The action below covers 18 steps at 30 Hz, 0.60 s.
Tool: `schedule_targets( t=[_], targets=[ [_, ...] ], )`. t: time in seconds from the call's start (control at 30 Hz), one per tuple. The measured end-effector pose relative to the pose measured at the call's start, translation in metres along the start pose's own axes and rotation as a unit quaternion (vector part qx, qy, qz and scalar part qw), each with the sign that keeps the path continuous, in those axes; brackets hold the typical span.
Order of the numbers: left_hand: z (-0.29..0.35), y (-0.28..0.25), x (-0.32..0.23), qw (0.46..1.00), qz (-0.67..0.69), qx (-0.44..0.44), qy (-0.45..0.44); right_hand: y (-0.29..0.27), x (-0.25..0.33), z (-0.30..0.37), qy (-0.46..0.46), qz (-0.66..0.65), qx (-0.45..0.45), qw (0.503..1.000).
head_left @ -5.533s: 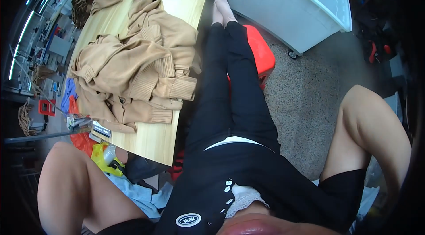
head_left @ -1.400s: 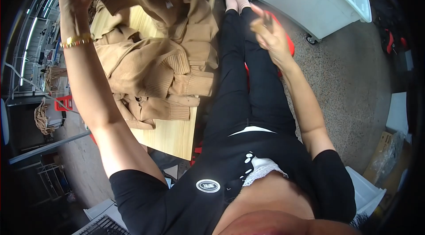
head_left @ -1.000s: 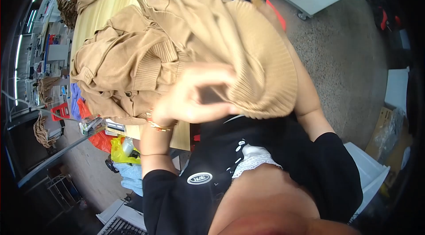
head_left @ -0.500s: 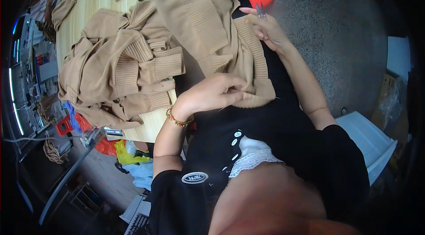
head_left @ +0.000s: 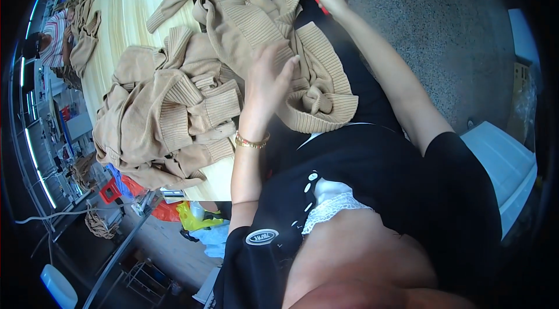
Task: Trimming excess threads from sweaters using a pair of small scissors.
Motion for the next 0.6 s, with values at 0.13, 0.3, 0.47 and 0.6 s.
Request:
schedule_targets(
  t=[0.13, 0.3, 0.47, 0.6],
  targets=[
    [0.003, -0.001, -0.004, 0.999, 0.027, -0.002, -0.019, 0.012, -0.029, -0.026, 0.096, 0.092, 0.023, 0.991],
    [-0.007, -0.026, 0.009, 0.997, 0.022, -0.069, 0.004, 0.032, -0.013, -0.013, 0.114, -0.036, 0.074, 0.990],
    [-0.027, -0.041, 0.017, 0.988, 0.100, -0.114, 0.008, 0.037, 0.087, 0.045, 0.006, -0.191, 0.258, 0.947],
    [-0.042, -0.054, -0.017, 0.979, 0.104, -0.131, 0.120, 0.019, 0.169, 0.108, -0.072, -0.231, 0.363, 0.900]
  ],
)
Point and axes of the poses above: each hand's wrist, its own z-axis away from the middle knuckle, its own y-axis out of the palm, x = y × z, the point moved 9 cm from there along -z, towards the middle knuckle, and after that the axes turned 6 degrees about -x, right-handed, at the moved point
